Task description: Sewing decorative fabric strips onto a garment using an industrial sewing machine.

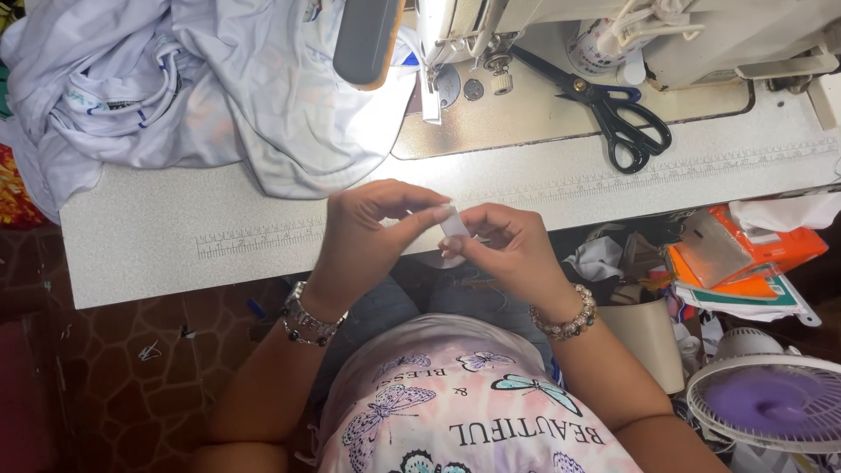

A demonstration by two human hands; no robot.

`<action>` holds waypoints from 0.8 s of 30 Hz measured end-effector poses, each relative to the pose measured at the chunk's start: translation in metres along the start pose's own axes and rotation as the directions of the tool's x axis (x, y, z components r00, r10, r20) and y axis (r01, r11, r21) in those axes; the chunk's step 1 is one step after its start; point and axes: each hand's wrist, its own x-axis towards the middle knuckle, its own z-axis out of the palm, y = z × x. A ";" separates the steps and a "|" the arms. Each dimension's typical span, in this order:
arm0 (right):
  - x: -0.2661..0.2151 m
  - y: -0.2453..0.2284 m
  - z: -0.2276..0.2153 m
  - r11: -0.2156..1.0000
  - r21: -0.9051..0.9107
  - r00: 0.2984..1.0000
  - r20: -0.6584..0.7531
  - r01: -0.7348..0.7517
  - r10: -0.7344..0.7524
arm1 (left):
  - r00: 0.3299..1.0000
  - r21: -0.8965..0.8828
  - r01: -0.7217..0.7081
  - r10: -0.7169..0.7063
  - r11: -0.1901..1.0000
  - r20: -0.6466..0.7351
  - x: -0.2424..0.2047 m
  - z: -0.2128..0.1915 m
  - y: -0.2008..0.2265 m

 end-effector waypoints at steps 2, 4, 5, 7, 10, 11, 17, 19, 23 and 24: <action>0.002 0.009 -0.002 0.999 -0.045 1.000 0.021 -0.012 0.013 | 0.999 0.059 -0.040 0.042 0.997 -0.032 0.006 -0.009 0.008; 0.002 0.009 -0.001 0.997 -0.064 0.999 0.014 -0.034 0.035 | 0.998 0.063 -0.052 0.055 0.997 -0.041 0.007 -0.012 0.009; 0.001 0.010 -0.001 0.995 -0.083 0.998 0.008 -0.057 0.057 | 0.997 0.065 -0.063 0.066 0.996 -0.051 0.007 -0.014 0.009; 0.003 0.006 0.000 0.992 -0.095 0.997 -0.007 -0.080 0.079 | 0.996 0.079 -0.074 0.078 0.994 -0.052 0.010 -0.014 0.008; 0.005 0.013 -0.001 0.986 -0.098 0.990 -0.048 -0.138 0.134 | 0.996 0.090 -0.059 0.066 0.994 -0.066 0.015 -0.015 0.006; 0.005 0.018 -0.002 0.981 -0.090 0.983 -0.075 -0.173 0.166 | 0.996 0.086 -0.036 0.042 0.996 -0.078 0.017 -0.015 0.005; 0.038 0.021 0.002 0.969 -0.107 0.957 -0.216 -0.221 0.195 | 0.960 0.491 -0.243 0.281 0.837 -0.005 0.088 -0.031 -0.063; 0.053 0.015 0.012 0.945 -0.184 0.940 -0.266 -0.269 0.216 | 0.958 0.555 -0.223 0.287 0.802 -0.030 0.106 -0.018 -0.090; 0.073 0.024 0.016 0.878 -0.371 0.936 -0.290 -0.303 0.200 | 0.962 0.645 -0.152 0.263 0.749 -0.079 0.125 -0.007 -0.121; 0.074 0.027 0.014 0.878 -0.371 0.935 -0.293 -0.304 0.199 | 0.961 0.643 -0.156 0.265 0.750 -0.076 0.126 -0.008 -0.121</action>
